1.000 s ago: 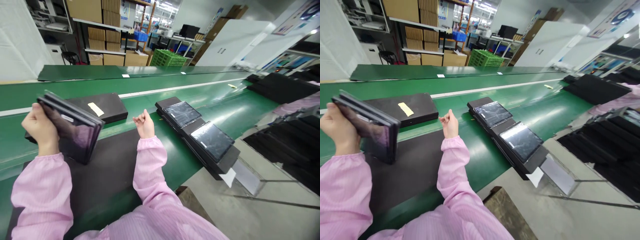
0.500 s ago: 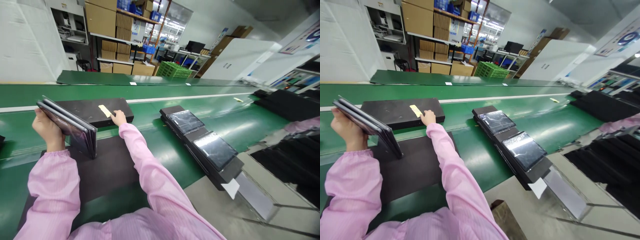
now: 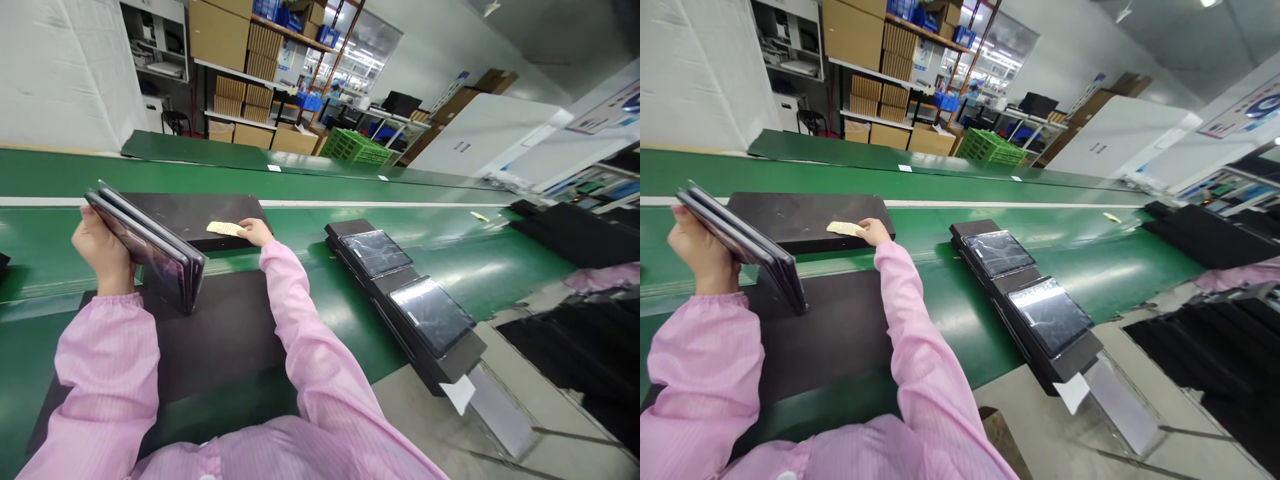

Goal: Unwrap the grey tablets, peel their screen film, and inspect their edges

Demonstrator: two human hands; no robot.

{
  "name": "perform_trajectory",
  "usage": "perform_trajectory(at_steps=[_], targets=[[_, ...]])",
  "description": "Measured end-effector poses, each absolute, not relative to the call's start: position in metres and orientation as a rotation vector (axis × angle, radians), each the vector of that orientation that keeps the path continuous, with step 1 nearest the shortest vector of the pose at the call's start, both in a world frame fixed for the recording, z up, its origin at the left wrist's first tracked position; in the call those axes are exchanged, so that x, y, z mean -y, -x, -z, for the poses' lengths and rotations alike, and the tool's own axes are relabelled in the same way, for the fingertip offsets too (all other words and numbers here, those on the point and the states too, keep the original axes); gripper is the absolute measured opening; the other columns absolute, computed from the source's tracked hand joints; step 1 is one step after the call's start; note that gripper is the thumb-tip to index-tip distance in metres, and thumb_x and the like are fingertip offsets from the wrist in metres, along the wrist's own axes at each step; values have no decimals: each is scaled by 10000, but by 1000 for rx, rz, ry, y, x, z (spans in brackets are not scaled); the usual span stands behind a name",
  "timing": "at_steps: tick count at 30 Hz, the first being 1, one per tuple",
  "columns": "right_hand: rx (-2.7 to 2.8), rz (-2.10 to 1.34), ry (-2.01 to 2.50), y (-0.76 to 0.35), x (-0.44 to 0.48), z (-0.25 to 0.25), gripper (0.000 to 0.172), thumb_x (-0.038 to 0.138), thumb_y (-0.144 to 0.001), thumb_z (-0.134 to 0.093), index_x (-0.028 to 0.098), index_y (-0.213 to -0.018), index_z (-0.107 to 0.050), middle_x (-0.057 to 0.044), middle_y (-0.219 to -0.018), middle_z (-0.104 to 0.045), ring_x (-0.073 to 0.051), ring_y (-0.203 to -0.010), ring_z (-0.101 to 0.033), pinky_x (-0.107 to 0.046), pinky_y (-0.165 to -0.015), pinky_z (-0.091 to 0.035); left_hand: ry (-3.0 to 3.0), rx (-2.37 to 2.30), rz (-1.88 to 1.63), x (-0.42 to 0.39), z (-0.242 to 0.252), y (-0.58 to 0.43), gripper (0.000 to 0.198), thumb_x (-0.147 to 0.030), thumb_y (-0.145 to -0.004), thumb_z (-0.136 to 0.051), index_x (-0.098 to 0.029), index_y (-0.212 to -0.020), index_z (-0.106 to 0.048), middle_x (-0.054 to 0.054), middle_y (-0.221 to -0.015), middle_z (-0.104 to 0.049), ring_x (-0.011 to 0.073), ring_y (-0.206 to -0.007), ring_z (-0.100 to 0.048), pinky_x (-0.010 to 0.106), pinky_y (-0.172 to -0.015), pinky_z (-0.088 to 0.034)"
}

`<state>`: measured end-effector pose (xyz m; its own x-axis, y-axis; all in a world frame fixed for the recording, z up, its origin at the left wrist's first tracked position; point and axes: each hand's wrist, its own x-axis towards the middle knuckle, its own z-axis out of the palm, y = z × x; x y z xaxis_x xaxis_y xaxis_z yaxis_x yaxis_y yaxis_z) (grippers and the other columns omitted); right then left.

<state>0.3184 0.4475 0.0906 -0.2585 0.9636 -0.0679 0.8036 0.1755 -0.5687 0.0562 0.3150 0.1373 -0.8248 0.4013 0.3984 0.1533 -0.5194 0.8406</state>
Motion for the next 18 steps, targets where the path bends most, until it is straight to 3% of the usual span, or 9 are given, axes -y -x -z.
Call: perform_trajectory(at_steps=[6,11,18], targets=[[2083,-491,1883,-330,-426,-78,334,368,-971,-616,169,-1239,-608,-97,-1253,-633,-230,-1086,-649,-449,-927,-566,-900,-1411,-2467,-313,-139,-58,711,-833,-683,-635,-199,-558,-337,-40,-587,-262,86,-589,-276,261,-531,-240],[2011,-285,1934,-310,-413,-63,350,384,-970,-614,173,-1248,-607,-105,-1298,-613,-249,-1150,-623,-483,-978,-539,-841,-1387,-2502,-315,-138,-57,733,-874,-624,-639,-202,-543,-356,-40,-574,-286,93,-594,-287,269,-530,-236],[2000,-205,1868,-316,-422,-54,340,357,-975,-610,181,-1266,-600,-104,-1304,-611,-243,-1139,-628,-472,-966,-550,-872,-1388,-2491,-315,-137,-57,710,-839,-676,-630,-198,-556,-351,-33,-598,-311,89,-610,-298,257,-531,-246]])
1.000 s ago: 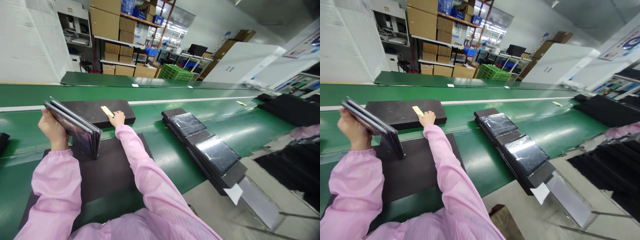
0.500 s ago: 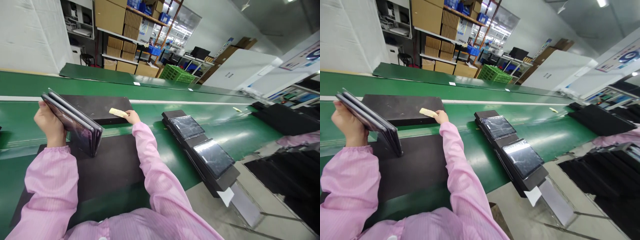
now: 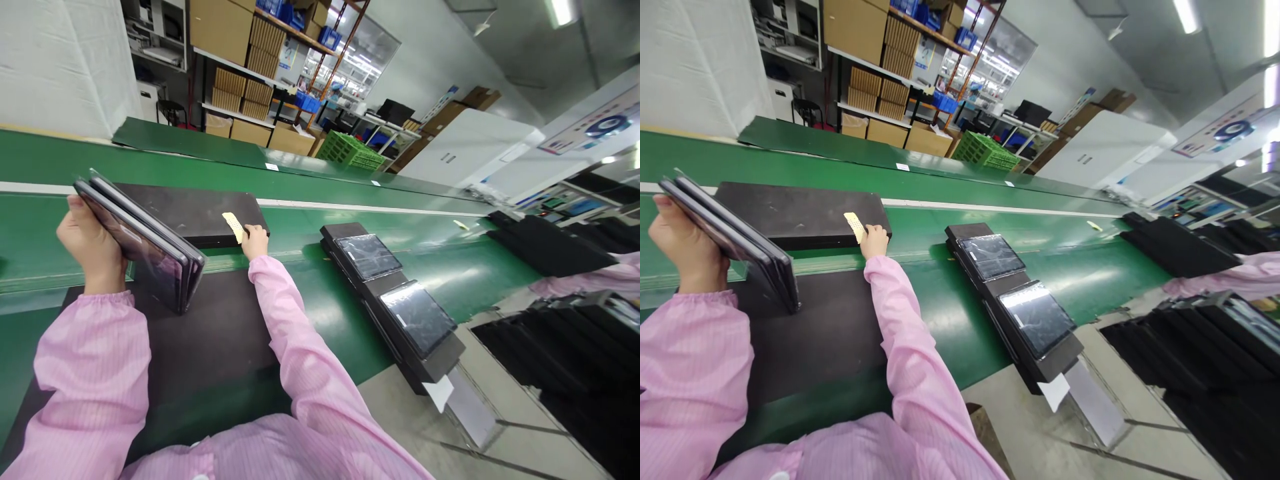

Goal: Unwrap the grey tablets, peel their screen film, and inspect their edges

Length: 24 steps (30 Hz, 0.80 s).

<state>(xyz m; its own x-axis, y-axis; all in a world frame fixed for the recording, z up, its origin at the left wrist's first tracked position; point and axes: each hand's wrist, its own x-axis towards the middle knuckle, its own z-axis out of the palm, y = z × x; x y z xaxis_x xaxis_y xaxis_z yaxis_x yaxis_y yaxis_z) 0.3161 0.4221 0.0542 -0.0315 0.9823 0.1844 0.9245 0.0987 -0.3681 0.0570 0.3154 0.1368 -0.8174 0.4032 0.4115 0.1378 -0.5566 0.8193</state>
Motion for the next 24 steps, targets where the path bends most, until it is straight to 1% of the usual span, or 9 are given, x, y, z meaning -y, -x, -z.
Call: perform_trajectory(at_steps=[4,7,10,15,17,21,24], targets=[[2005,-240,1839,-318,-426,-49,327,356,-976,-610,178,-1250,-607,-102,-1289,-618,-236,-1121,-636,-460,-952,-558,-916,-1405,-2510,-317,-135,-56,729,-877,-682,-579,-207,-559,-320,-56,-573,-247,79,-578,-249,253,-509,-211],[1997,-269,1819,-317,-426,-47,308,354,-978,-606,180,-1232,-617,-100,-1280,-624,-230,-1113,-637,-453,-949,-559,-952,-1407,-2547,-320,-132,-54,750,-915,-666,-543,-213,-562,-298,-68,-558,-232,71,-556,-225,252,-492,-183],[1982,-278,1801,-315,-425,-44,301,351,-977,-609,177,-1221,-621,-99,-1277,-625,-231,-1118,-636,-455,-953,-556,-966,-1400,-2552,-322,-132,-53,747,-905,-670,-556,-215,-567,-287,-71,-559,-234,68,-555,-224,245,-490,-178],[1957,-261,1772,-310,-422,-37,274,342,-972,-614,173,-1186,-637,-96,-1272,-629,-238,-1147,-622,-471,-985,-535,-1042,-1340,-2586,-322,-134,-54,710,-855,-740,-549,-224,-567,-270,-70,-567,-213,73,-564,-203,253,-499,-152],[1946,-259,1752,-310,-422,-35,259,332,-971,-616,168,-1169,-643,-92,-1260,-633,-242,-1157,-616,-482,-999,-522,-1042,-1314,-2600,-323,-135,-54,707,-853,-735,-560,-227,-569,-274,-70,-569,-216,75,-564,-201,256,-500,-151],[1935,-282,1685,-312,-423,-35,257,268,-957,-625,168,-1195,-630,-76,-1214,-649,-244,-1151,-613,-487,-1013,-488,-1024,-1310,-2605,-323,-134,-53,713,-869,-709,-567,-227,-568,-292,-68,-562,-230,77,-556,-217,257,-494,-171],[1925,-310,1648,-316,-425,-36,221,212,-930,-638,197,-1151,-636,-40,-1136,-674,-215,-1076,-632,-450,-999,-465,-998,-1344,-2597,-323,-133,-52,722,-875,-706,-565,-225,-565,-281,-69,-561,-219,75,-555,-207,256,-491,-163]])
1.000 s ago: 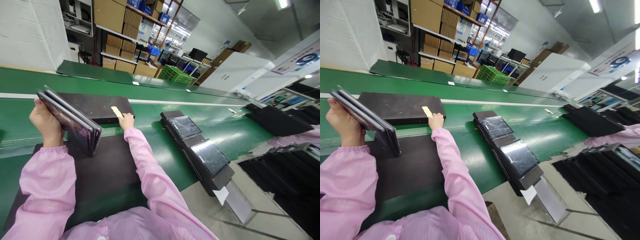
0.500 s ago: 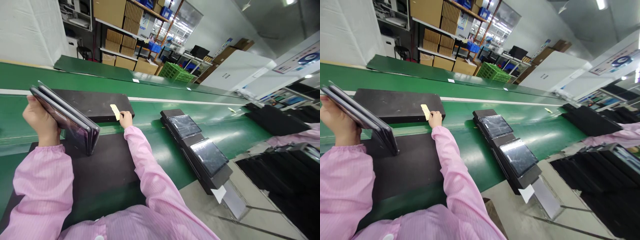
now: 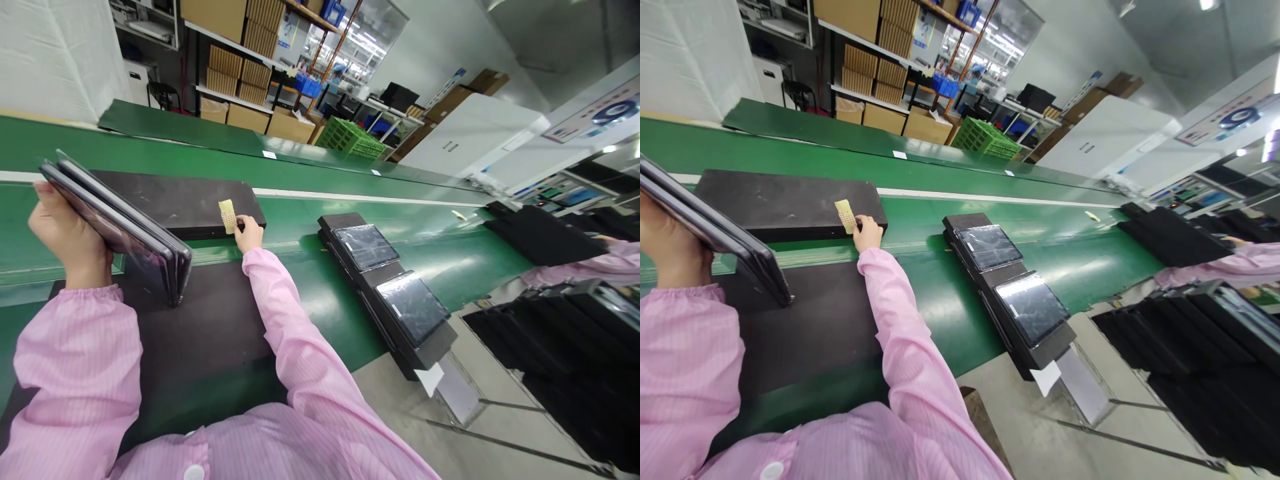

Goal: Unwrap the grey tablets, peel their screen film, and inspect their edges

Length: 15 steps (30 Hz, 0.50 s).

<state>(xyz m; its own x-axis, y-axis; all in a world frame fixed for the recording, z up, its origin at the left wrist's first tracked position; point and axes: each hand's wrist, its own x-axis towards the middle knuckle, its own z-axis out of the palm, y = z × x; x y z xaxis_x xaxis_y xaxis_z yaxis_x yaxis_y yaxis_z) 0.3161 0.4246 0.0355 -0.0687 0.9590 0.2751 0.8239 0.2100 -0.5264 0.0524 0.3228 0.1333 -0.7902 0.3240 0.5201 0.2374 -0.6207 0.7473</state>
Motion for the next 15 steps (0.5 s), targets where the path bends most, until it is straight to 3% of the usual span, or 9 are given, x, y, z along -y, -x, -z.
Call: perform_trajectory(at_steps=[5,15], targets=[[1920,-349,1628,-320,-427,-36,193,268,-933,-653,161,-1094,-640,-42,-1077,-686,-200,-979,-654,-447,-971,-490,-1009,-1316,-2566,-322,-130,-51,712,-845,-725,-586,-214,-562,-298,-66,-559,-246,72,-555,-226,250,-491,-176],[1974,-419,1616,-324,-432,-35,259,352,-964,-629,153,-1126,-658,-79,-1189,-668,-229,-1100,-645,-487,-1002,-513,-1038,-1291,-2572,-323,-128,-51,668,-785,-780,-578,-207,-580,-312,-59,-587,-270,74,-574,-238,243,-506,-192]])
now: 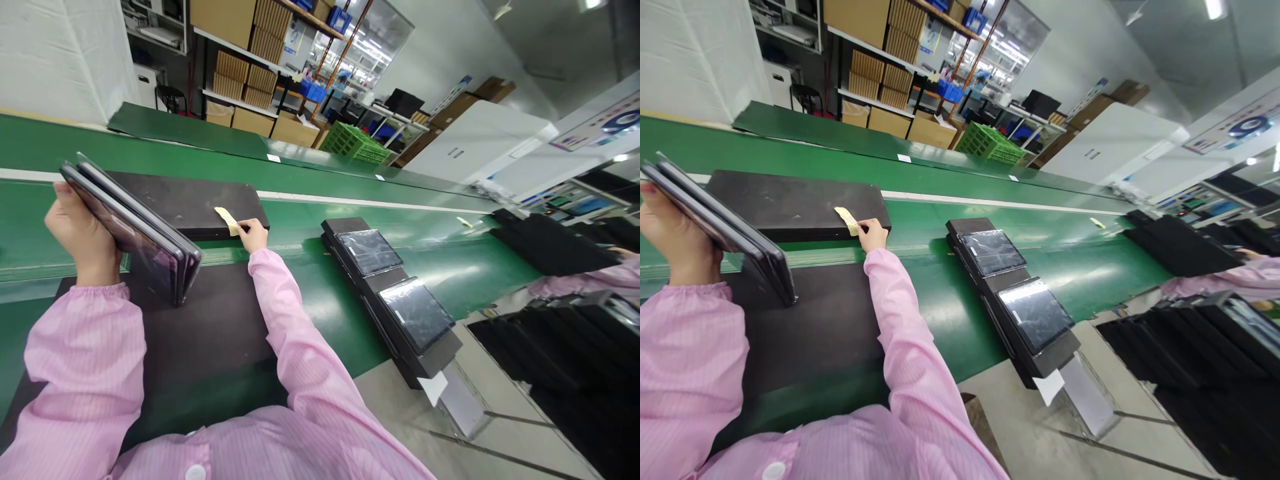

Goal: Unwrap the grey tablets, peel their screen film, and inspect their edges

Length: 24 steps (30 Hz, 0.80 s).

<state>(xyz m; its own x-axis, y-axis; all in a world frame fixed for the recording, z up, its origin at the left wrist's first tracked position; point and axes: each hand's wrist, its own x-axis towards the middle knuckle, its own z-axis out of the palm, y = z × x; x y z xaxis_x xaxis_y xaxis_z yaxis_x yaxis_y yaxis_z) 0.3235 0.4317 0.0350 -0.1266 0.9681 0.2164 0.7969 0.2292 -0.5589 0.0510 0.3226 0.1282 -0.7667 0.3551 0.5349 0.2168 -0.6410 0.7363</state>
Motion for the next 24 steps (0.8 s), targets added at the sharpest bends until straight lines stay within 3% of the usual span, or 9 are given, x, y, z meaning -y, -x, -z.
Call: perform_trajectory(at_steps=[11,24], targets=[[2024,-473,1630,-327,-439,-39,275,354,-969,-622,165,-1167,-642,-89,-1218,-653,-221,-1083,-649,-449,-947,-555,-1102,-1343,-2544,-323,-127,-57,684,-808,-809,-514,-204,-577,-291,-60,-582,-261,69,-569,-223,239,-519,-215],[1941,-582,1554,-330,-440,-40,291,355,-969,-623,163,-1187,-632,-89,-1215,-651,-217,-1062,-656,-438,-921,-569,-1073,-1422,-2488,-318,-134,-64,751,-893,-691,-565,-207,-534,-303,-53,-540,-249,80,-541,-218,299,-502,-147]])
